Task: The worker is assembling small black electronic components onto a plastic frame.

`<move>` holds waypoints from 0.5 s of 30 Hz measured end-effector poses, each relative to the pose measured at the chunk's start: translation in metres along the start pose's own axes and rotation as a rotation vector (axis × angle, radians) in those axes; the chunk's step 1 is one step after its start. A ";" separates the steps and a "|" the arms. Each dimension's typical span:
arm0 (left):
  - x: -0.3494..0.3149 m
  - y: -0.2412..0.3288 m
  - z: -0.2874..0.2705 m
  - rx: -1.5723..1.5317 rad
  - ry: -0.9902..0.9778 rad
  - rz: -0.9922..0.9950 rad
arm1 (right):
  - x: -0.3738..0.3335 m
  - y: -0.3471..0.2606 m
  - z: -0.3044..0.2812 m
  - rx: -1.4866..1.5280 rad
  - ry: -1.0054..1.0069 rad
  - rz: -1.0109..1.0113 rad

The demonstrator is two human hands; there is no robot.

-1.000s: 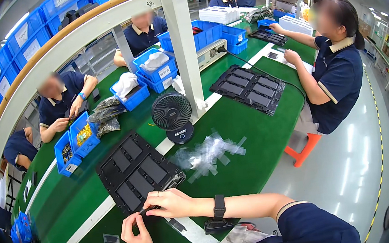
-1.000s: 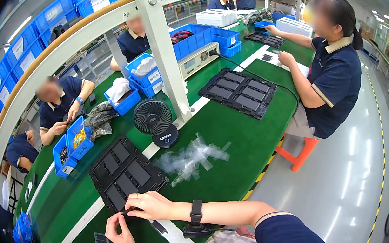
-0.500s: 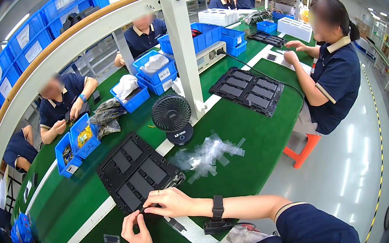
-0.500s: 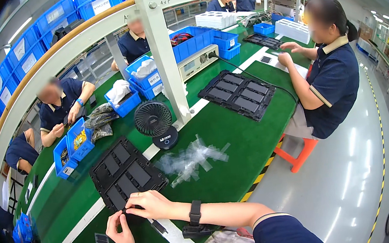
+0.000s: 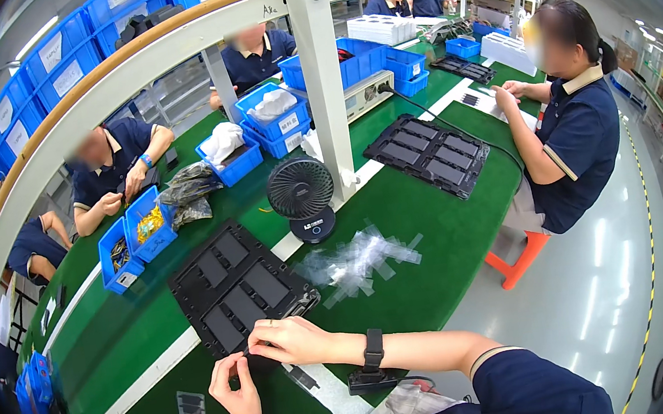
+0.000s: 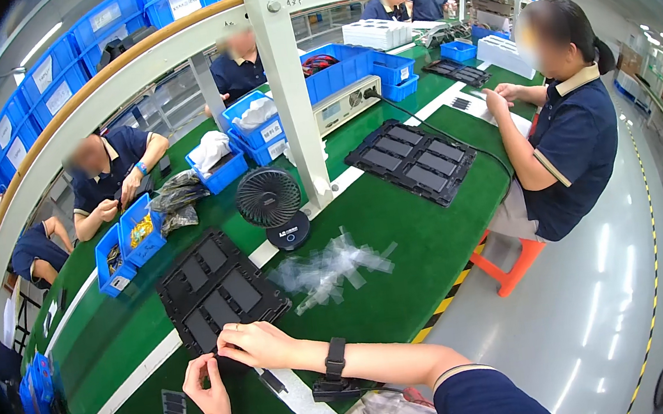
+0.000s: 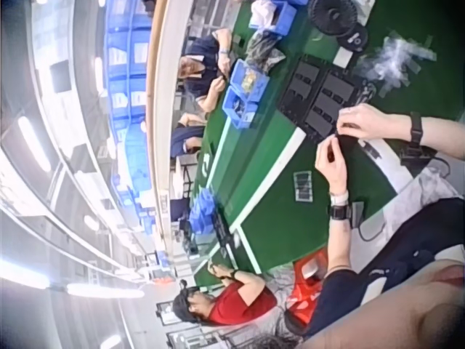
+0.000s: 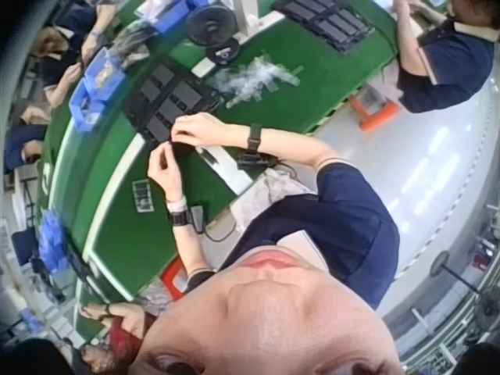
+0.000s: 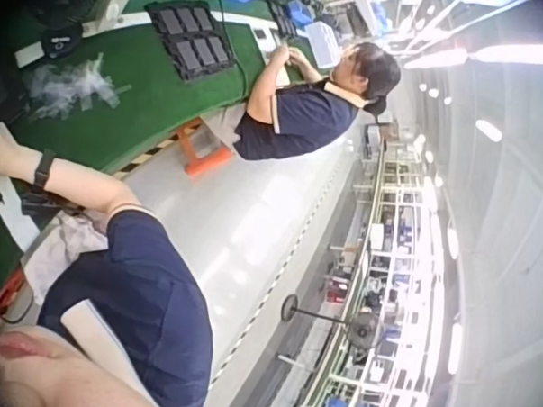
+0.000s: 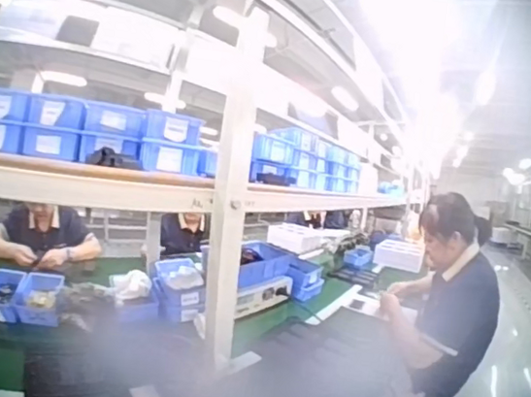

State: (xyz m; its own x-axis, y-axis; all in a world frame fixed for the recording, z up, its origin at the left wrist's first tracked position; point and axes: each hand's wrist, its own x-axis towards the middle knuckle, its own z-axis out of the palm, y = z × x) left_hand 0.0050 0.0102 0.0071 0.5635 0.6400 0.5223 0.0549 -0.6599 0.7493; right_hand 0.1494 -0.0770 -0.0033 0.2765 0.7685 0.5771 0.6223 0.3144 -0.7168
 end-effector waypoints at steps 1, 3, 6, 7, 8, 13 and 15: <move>-0.001 -0.002 0.000 0.002 0.002 0.000 | -0.001 0.000 0.000 0.006 -0.037 0.009; -0.003 -0.006 -0.001 -0.086 -0.033 -0.042 | -0.003 -0.003 0.000 0.023 -0.016 -0.046; -0.003 0.004 0.003 -0.493 -0.061 -0.230 | -0.003 -0.004 -0.003 0.093 -0.023 -0.001; -0.008 -0.011 -0.004 -0.533 -0.161 -0.240 | -0.001 -0.003 -0.002 0.213 0.017 0.056; -0.006 -0.017 -0.010 -0.532 -0.325 -0.294 | -0.001 -0.001 -0.002 0.329 0.055 0.118; -0.005 -0.015 -0.010 -0.602 -0.432 -0.398 | 0.003 0.013 -0.008 0.936 -0.107 0.276; -0.007 -0.014 -0.011 -0.643 -0.443 -0.417 | 0.003 0.014 -0.007 1.033 -0.142 0.330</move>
State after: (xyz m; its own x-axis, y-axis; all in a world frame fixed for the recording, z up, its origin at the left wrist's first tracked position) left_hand -0.0090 0.0200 -0.0024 0.8761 0.4796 0.0495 -0.0717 0.0281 0.9970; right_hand 0.1642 -0.0748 -0.0088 0.1883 0.9373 0.2931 -0.3999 0.3458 -0.8488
